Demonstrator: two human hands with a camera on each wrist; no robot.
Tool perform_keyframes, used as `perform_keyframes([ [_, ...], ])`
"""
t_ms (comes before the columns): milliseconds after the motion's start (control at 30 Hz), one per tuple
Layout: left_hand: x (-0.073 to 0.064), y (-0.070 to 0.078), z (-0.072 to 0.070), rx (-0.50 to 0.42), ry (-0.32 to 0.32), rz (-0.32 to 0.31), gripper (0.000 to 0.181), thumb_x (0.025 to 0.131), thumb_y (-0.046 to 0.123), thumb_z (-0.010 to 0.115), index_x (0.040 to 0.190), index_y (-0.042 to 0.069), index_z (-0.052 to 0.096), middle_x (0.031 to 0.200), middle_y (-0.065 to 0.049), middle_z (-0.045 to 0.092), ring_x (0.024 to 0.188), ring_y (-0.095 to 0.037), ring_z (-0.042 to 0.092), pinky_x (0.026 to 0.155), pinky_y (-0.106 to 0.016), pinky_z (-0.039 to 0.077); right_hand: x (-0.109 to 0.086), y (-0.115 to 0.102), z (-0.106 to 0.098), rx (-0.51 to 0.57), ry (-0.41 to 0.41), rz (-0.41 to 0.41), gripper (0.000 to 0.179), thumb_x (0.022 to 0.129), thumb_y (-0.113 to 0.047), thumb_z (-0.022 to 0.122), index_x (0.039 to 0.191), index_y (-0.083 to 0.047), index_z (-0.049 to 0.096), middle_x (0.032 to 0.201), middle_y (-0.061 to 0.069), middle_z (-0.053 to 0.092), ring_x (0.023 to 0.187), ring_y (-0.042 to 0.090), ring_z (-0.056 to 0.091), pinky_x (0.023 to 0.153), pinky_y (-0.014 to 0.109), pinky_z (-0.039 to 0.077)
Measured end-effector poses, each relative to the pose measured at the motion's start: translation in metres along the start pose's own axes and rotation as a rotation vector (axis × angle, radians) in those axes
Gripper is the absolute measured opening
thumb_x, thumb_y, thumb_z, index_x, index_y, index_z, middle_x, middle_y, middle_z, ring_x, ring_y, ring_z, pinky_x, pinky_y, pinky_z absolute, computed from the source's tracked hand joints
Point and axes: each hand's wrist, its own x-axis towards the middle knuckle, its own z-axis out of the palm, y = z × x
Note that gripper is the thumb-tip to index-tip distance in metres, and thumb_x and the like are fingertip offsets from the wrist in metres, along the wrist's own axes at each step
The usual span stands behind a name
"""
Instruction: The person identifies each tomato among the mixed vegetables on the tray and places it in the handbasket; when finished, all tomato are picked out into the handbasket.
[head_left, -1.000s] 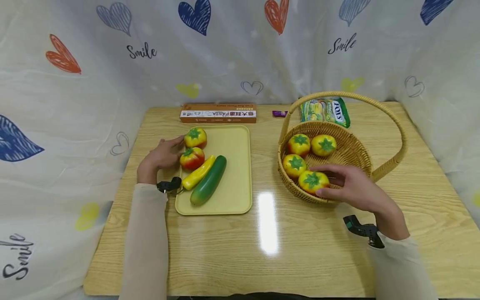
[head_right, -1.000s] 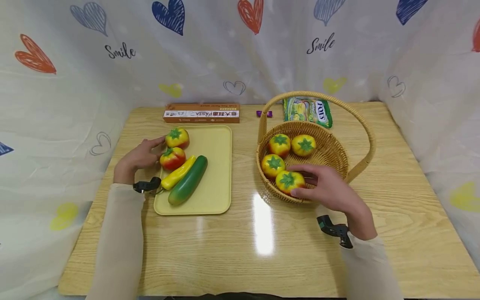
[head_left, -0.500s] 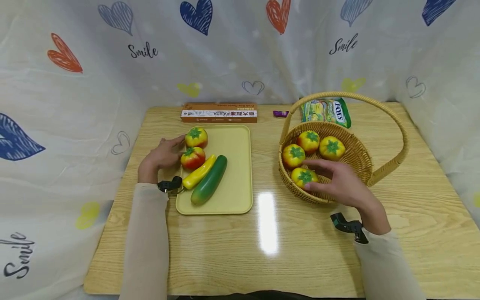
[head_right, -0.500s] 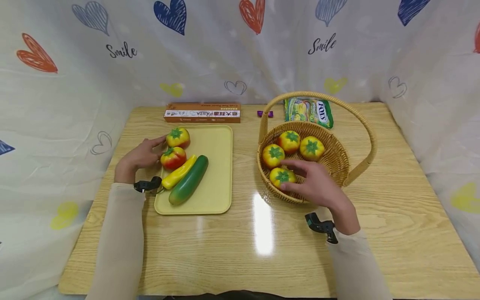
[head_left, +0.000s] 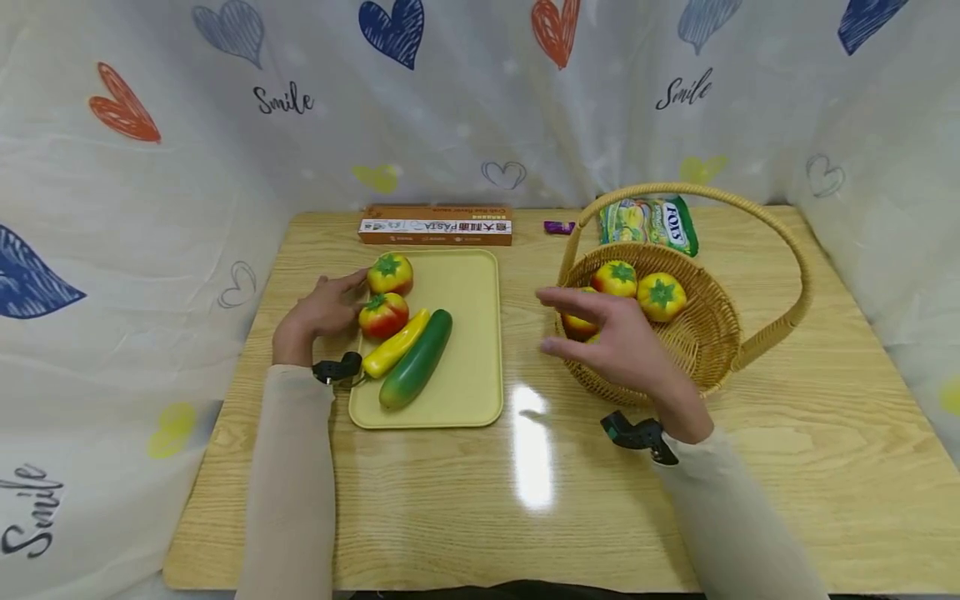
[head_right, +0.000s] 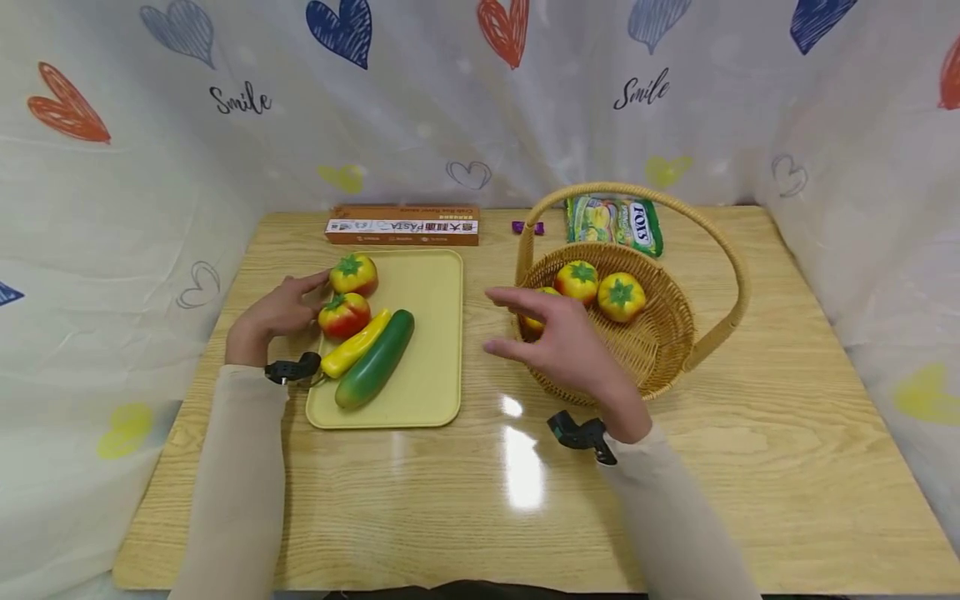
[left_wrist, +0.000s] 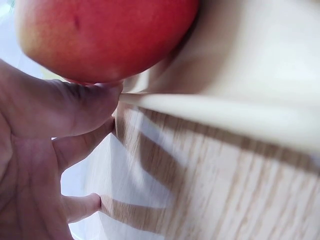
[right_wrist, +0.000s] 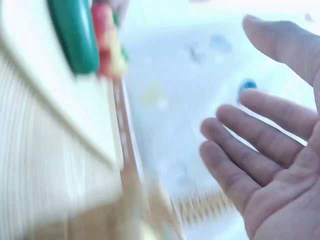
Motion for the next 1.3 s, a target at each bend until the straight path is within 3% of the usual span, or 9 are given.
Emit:
perform_keyframes([
  [200,-0.002,0.002,-0.001,-0.014,0.003,-0.005,0.073,0.111,0.029,0.056,0.176,0.018,0.024,0.179,-0.023,0.025,0.164,-0.062,-0.005,0.123,-0.088,0.003,0.054,-0.019,0.040,0.144,-0.017,-0.085,0.059,0.096,-0.022,0.088,0.151,-0.012,0.068,0.154,0.006,0.068,0.142,0.027,0.065,0.124,0.043,0.049],
  [333,-0.003,0.004,-0.002,-0.028,0.003,0.000,0.073,0.111,0.027,0.056,0.176,0.017,0.025,0.180,-0.023,0.025,0.165,-0.060,-0.006,0.126,-0.084,0.002,0.094,-0.023,0.063,0.183,-0.019,-0.153,0.058,0.097,-0.021,0.086,0.151,-0.010,0.067,0.153,0.008,0.069,0.141,0.024,0.066,0.123,0.035,0.049],
  [567,-0.001,0.003,-0.001,-0.017,-0.001,0.003,0.073,0.111,0.027,0.056,0.176,0.016,0.025,0.179,-0.023,0.025,0.166,-0.057,-0.002,0.128,-0.082,0.000,0.158,-0.020,0.098,0.121,-0.075,-0.157,0.062,0.097,-0.031,0.087,0.153,-0.011,0.066,0.155,0.005,0.067,0.143,0.022,0.064,0.120,0.028,0.050],
  [733,-0.001,0.003,-0.001,-0.033,-0.007,-0.011,0.072,0.111,0.024,0.056,0.176,0.018,0.025,0.180,-0.023,0.024,0.165,-0.059,-0.006,0.127,-0.083,0.001,0.193,-0.015,0.116,0.051,-0.140,-0.129,0.063,0.098,-0.033,0.086,0.153,-0.013,0.066,0.157,0.006,0.066,0.146,0.026,0.062,0.123,0.043,0.050],
  [833,-0.001,0.003,0.000,-0.043,-0.009,-0.012,0.073,0.111,0.024,0.057,0.176,0.018,0.025,0.180,-0.023,0.024,0.165,-0.059,-0.007,0.127,-0.083,0.001,0.209,-0.009,0.125,0.015,-0.186,-0.120,0.062,0.099,-0.033,0.084,0.154,-0.013,0.065,0.158,0.008,0.065,0.147,0.031,0.060,0.123,0.050,0.049],
  [1033,-0.002,0.001,-0.001,-0.074,-0.014,-0.004,0.075,0.108,0.021,0.060,0.175,0.017,0.027,0.180,-0.024,0.024,0.165,-0.059,-0.008,0.128,-0.082,0.003,0.230,0.009,0.138,-0.039,-0.295,-0.057,0.063,0.102,-0.027,0.081,0.159,-0.010,0.059,0.162,0.011,0.060,0.148,0.033,0.058,0.122,0.046,0.051],
  [1167,-0.002,0.003,-0.001,-0.083,-0.019,-0.004,0.076,0.107,0.017,0.061,0.175,0.015,0.028,0.179,-0.024,0.025,0.166,-0.058,-0.007,0.129,-0.079,0.002,0.233,0.021,0.143,-0.003,-0.349,-0.023,0.061,0.104,-0.020,0.076,0.160,-0.007,0.056,0.162,0.012,0.060,0.140,0.028,0.064,0.116,0.037,0.055],
  [1300,0.000,0.000,-0.002,-0.075,-0.012,-0.008,0.076,0.107,0.016,0.061,0.175,0.014,0.028,0.179,-0.024,0.026,0.166,-0.057,-0.004,0.130,-0.078,0.002,0.231,0.030,0.148,0.072,-0.331,-0.011,0.060,0.104,-0.018,0.077,0.159,-0.006,0.058,0.159,0.011,0.062,0.134,0.024,0.068,0.111,0.032,0.058],
])
